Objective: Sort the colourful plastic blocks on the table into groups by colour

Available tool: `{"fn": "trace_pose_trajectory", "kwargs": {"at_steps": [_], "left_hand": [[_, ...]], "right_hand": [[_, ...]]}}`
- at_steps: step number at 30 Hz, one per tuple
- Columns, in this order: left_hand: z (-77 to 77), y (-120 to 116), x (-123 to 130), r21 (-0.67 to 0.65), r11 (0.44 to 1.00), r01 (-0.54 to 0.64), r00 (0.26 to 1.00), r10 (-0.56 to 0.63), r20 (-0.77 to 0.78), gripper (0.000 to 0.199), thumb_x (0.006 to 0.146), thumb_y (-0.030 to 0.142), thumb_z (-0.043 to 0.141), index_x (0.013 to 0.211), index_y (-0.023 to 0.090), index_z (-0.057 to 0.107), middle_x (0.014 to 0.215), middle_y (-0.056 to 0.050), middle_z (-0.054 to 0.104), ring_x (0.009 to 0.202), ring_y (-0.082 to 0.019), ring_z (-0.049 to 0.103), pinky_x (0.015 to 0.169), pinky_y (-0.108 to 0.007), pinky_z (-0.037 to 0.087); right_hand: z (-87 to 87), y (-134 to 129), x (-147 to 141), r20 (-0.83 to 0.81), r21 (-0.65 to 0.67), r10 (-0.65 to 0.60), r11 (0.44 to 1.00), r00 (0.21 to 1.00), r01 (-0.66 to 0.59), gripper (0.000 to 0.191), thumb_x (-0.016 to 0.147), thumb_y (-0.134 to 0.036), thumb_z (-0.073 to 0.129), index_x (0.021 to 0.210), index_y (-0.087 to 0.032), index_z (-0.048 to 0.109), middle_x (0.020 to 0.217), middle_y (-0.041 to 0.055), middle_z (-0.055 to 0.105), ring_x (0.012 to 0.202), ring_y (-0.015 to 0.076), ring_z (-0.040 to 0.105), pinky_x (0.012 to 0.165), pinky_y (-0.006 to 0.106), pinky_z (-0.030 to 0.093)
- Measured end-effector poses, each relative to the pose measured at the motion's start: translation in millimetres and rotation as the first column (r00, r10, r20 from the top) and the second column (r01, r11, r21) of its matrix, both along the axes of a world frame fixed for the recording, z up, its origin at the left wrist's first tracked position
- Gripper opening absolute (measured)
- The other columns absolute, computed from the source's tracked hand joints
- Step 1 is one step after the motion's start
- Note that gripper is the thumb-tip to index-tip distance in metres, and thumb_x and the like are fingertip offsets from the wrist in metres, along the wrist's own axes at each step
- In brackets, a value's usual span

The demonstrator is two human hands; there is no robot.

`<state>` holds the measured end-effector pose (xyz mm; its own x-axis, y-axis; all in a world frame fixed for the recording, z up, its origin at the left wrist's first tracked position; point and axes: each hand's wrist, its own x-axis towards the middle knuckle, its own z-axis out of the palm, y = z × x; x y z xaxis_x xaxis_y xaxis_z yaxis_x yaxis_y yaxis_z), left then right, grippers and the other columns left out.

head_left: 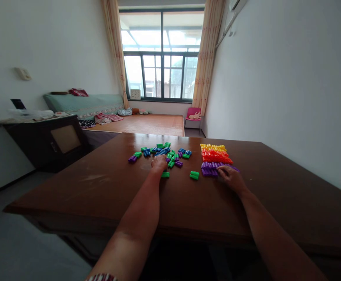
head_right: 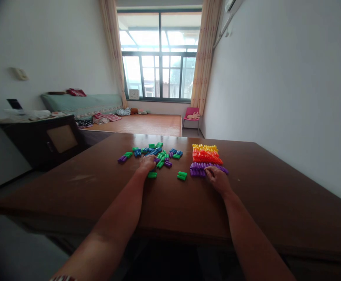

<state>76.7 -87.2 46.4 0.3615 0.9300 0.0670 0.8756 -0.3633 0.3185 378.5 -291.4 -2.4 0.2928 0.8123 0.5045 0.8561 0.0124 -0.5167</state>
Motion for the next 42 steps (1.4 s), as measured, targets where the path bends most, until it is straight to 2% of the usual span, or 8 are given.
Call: {"fn": "trace_pose_trajectory", "kwargs": {"at_steps": [8,13,17,19,21,25,33,42], "left_hand": [[3.3,-1,-5,0.046,0.992,-0.119,0.990,0.115,0.078,0.027,0.082,0.028,0.059,0.108,0.025,0.067,0.123,-0.012,0.059,0.118,-0.031,0.051,0.095,-0.042,0.042],[15.8,-12,11,0.218,0.968,0.124,0.940,-0.185,0.287,0.028,0.086,0.019,0.053,0.109,0.023,0.068,0.116,-0.008,0.062,0.112,-0.023,0.055,0.099,-0.033,0.042],[19.4,-42,42,0.216,0.758,0.615,0.690,-0.650,0.318,0.032,0.083,0.011,0.052,0.109,0.020,0.068,0.107,-0.004,0.066,0.100,-0.017,0.060,0.094,-0.027,0.045],[14.3,-59,56,0.194,0.622,0.759,0.552,-0.772,0.315,0.029,0.080,0.012,0.056,0.107,0.017,0.067,0.102,-0.005,0.068,0.093,-0.017,0.062,0.087,-0.027,0.048],[6.9,-73,66,0.198,0.561,0.804,0.476,-0.806,0.352,0.026,0.079,0.014,0.059,0.104,0.014,0.064,0.096,-0.005,0.068,0.085,-0.016,0.063,0.080,-0.026,0.050],[-3.0,-80,73,0.199,0.617,0.761,0.454,-0.727,0.515,0.028,0.077,0.014,0.061,0.105,0.015,0.058,0.092,-0.004,0.068,0.080,-0.014,0.063,0.073,-0.025,0.051],[-3.8,-59,72,0.248,0.776,0.580,0.599,-0.612,0.516,0.025,0.079,0.011,0.055,0.100,0.016,0.067,0.097,-0.004,0.068,0.084,-0.014,0.064,0.074,-0.023,0.053],[-11.7,-53,73,0.240,0.772,0.589,0.647,-0.628,0.433,0.025,0.079,0.013,0.055,0.095,0.019,0.073,0.096,-0.002,0.069,0.081,-0.013,0.064,0.076,-0.021,0.053]], "right_hand": [[-0.3,-1,-2,0.003,-0.016,0.003,1.000,1.000,-0.003,0.029,0.085,-0.040,0.051,0.095,-0.022,0.071,0.099,0.0078,0.073,0.089,0.0250,0.068,0.085,0.039,0.050],[7.6,-2,-11,-0.013,0.048,-0.015,0.999,1.000,0.015,0.032,0.087,-0.044,0.050,0.097,-0.021,0.069,0.099,0.0087,0.072,0.084,0.0237,0.066,0.082,0.038,0.050],[17.5,-3,-39,-0.055,0.051,0.045,0.998,0.998,-0.042,0.039,0.089,-0.049,0.047,0.106,-0.019,0.066,0.091,0.0080,0.071,0.066,0.0183,0.061,0.067,0.033,0.050],[19.7,-3,-55,-0.086,0.028,0.137,0.990,0.987,-0.135,0.041,0.089,-0.051,0.049,0.110,-0.020,0.064,0.085,0.0062,0.070,0.064,0.0175,0.061,0.062,0.031,0.049],[19.9,-1,-66,-0.116,0.016,0.213,0.977,0.970,-0.212,0.041,0.087,-0.052,0.053,0.110,-0.020,0.063,0.080,0.0041,0.069,0.063,0.0169,0.060,0.060,0.029,0.048],[18.3,2,-63,-0.158,0.031,0.188,0.982,0.969,-0.186,0.035,0.085,-0.052,0.056,0.097,-0.021,0.065,0.076,0.0026,0.069,0.064,0.0170,0.061,0.064,0.030,0.048],[13.8,-3,-22,-0.148,0.040,-0.214,0.974,0.966,0.222,0.033,0.079,-0.053,0.059,0.078,-0.020,0.064,0.074,0.0040,0.070,0.066,0.0193,0.064,0.067,0.031,0.046],[1.4,7,-18,-0.246,-0.012,-0.164,0.986,0.955,0.166,0.028,0.079,-0.048,0.055,0.078,-0.021,0.060,0.068,0.0038,0.068,0.060,0.0195,0.064,0.064,0.032,0.048]]}}
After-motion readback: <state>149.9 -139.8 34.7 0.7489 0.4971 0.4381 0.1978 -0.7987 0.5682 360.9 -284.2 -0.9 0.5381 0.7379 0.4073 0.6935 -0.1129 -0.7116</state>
